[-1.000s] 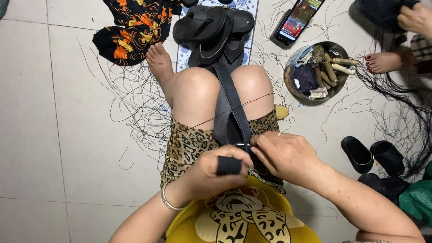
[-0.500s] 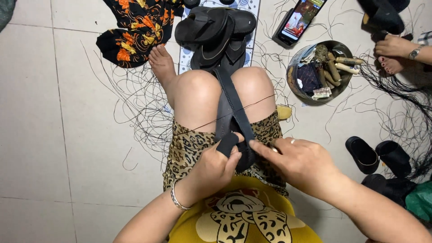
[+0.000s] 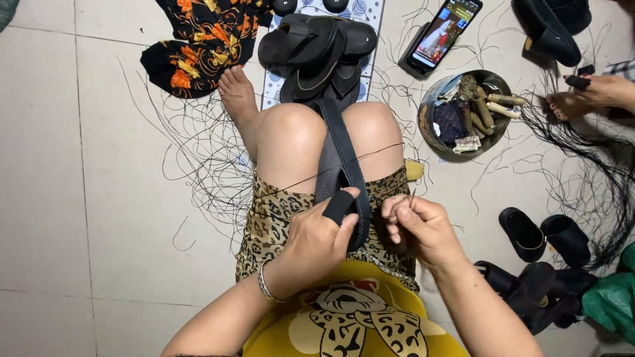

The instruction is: The person sits on the floor and sews a black shoe using a needle and black thread. They repeatedly pull the thread through the shoe's sole and upper, tightening the stitches. A smartphone playing a video is visible nearby.

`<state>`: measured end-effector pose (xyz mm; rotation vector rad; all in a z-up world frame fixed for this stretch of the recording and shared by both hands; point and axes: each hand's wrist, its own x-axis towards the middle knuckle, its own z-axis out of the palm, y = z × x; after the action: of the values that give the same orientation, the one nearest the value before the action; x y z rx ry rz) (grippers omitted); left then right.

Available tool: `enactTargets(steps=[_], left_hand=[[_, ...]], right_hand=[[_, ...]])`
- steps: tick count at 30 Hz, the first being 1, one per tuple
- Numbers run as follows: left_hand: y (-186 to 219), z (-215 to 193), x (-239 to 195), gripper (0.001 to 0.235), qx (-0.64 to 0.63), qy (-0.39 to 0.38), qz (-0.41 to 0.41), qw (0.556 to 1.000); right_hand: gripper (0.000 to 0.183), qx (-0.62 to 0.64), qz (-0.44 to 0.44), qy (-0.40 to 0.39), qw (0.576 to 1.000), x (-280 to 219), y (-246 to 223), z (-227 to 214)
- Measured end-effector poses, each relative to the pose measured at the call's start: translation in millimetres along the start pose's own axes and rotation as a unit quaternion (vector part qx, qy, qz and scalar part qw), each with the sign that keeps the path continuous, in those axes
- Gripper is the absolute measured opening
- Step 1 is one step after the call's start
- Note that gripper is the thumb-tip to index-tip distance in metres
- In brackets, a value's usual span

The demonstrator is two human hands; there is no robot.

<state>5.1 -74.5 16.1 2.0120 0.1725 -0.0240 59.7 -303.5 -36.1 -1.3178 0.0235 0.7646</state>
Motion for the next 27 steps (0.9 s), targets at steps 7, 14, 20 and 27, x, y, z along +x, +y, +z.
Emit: enactTargets(steps=[7, 14, 20, 27], left_hand=[[-2.5, -0.8, -4.0, 0.027, -0.076, 0.044, -0.007, 0.996], [-7.3, -7.5, -3.3, 0.034, -0.1, 0.073, -0.003, 0.992], [-6.2, -1.6, -0.3, 0.022, -0.019, 0.07, 0.014, 0.997], [-22.3, 2.6, -7.5, 0.015, -0.089, 0.08, -0.016, 0.993]], right_hand=[[0.03, 0.147, -0.04, 0.006, 0.988, -8.4, -21.6, -21.2], [0.013, -0.061, -0.025, 0.019, 0.998, -5.4, -17.7, 12.8], [0.029, 0.108, 0.017, 0.022, 0.994, 3.9, 7.4, 16.3], [0.028, 0.063, 0.075, -0.099, 0.99, -18.6, -8.1, 8.0]])
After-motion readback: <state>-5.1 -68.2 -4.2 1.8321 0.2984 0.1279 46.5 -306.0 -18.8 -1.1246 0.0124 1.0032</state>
